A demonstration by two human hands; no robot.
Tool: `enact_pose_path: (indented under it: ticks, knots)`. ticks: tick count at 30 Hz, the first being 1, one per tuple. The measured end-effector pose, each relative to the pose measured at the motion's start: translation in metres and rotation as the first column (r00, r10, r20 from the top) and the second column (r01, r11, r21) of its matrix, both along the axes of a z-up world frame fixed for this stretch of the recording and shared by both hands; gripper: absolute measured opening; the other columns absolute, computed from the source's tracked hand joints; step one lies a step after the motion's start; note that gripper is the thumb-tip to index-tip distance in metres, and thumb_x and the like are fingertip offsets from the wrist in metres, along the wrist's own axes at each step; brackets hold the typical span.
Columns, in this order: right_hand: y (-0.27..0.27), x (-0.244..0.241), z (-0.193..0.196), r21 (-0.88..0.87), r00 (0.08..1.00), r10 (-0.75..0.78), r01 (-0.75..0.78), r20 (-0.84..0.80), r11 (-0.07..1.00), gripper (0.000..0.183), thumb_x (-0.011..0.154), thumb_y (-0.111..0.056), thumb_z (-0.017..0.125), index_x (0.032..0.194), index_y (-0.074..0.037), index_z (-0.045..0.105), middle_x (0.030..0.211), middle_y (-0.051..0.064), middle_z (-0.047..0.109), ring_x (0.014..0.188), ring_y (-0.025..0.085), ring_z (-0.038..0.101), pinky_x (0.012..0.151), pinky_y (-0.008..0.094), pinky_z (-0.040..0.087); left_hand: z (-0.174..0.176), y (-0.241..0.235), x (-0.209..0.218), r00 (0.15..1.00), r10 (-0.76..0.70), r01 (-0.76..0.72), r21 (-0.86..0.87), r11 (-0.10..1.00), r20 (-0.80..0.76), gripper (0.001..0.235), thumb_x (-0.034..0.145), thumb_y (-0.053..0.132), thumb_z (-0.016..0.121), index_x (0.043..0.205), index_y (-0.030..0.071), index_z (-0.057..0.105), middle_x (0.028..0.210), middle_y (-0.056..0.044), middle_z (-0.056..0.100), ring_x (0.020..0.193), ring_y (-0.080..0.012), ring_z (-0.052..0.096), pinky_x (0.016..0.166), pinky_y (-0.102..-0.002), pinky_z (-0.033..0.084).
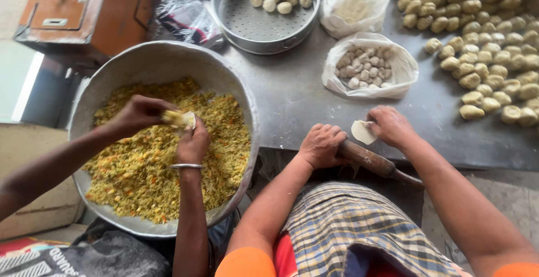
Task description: The person rolls small dough balls into flat circles using a rolling pin, then fills them with a vegetable mixture and folds them into dumplings. The finished dumplings are placed into a cloth bag on the metal table.
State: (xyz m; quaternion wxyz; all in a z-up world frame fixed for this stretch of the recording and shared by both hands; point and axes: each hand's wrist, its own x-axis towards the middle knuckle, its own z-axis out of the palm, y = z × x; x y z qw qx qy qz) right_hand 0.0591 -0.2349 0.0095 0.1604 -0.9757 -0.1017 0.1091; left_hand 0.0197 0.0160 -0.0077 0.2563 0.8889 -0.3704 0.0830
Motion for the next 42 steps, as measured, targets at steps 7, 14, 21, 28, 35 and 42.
enact_pose_path:
  ticks: [7,14,21,28,35,42]
  knots:
    - [0.062,0.010,0.088,0.307,0.978,0.176,-0.134,-0.115,0.942,0.020,0.087,-0.020,0.071,0.102,-0.007,0.072,0.092,0.013,0.075,0.087,0.031,0.074,0.079,0.042,0.057,-0.021,-0.002,0.005,1.000,0.026,-0.026,0.014,1.000,0.010,0.060,0.063,0.056,0.081,0.105,0.016,0.066,0.100,-0.004,0.066,0.100,-0.0232,0.065,0.092,-0.040,0.046]
    - [0.212,0.025,0.131,0.603,0.854,0.520,-0.415,0.000,0.682,0.020,0.089,-0.016,0.071,0.107,-0.008,0.073,0.092,0.010,0.075,0.083,0.021,0.072,0.078,0.037,0.058,-0.048,-0.006,0.004,1.000,-0.009,0.013,-0.149,0.989,0.026,0.066,0.070,0.064,0.077,0.114,0.015,0.069,0.104,-0.011,0.070,0.099,-0.0314,0.065,0.086,-0.048,0.049]
    - [0.223,0.045,0.072,0.883,0.912,0.325,0.076,-0.249,0.464,0.019,0.095,-0.012,0.067,0.112,-0.002,0.069,0.099,0.006,0.075,0.082,0.013,0.071,0.076,0.030,0.060,-0.038,-0.007,0.010,0.976,0.033,-0.029,0.020,0.999,-0.214,0.047,0.083,0.057,0.072,0.103,0.015,0.068,0.101,-0.004,0.070,0.099,-0.0243,0.066,0.090,-0.039,0.050]
    - [0.045,0.107,0.020,0.295,0.964,-0.088,0.011,0.251,0.955,0.025,0.087,-0.016,0.071,0.109,-0.006,0.076,0.104,0.015,0.070,0.100,0.032,0.068,0.091,0.043,0.052,-0.002,-0.002,0.009,0.998,0.053,-0.052,-0.022,0.998,0.038,0.059,0.069,0.063,0.079,0.099,0.015,0.063,0.098,-0.004,0.063,0.095,-0.0247,0.063,0.090,-0.039,0.045]
    - [0.031,0.102,0.002,-0.157,0.972,0.180,-0.156,0.152,0.975,0.021,0.088,-0.017,0.067,0.108,-0.013,0.072,0.109,0.010,0.065,0.111,0.030,0.065,0.095,0.041,0.053,0.006,-0.004,0.012,0.999,0.034,-0.035,0.040,0.999,0.004,0.058,0.063,0.059,0.082,0.098,0.015,0.063,0.096,-0.003,0.061,0.093,-0.0234,0.061,0.089,-0.038,0.045]
    - [0.003,0.094,0.002,0.458,0.985,-0.174,0.160,-0.010,0.875,0.027,0.089,-0.027,0.076,0.105,-0.005,0.074,0.098,0.013,0.071,0.095,0.025,0.067,0.085,0.038,0.054,0.005,-0.004,0.011,0.999,0.035,-0.036,0.044,0.998,0.005,0.059,0.065,0.059,0.083,0.098,0.015,0.063,0.095,-0.003,0.061,0.093,-0.0239,0.061,0.090,-0.038,0.045]
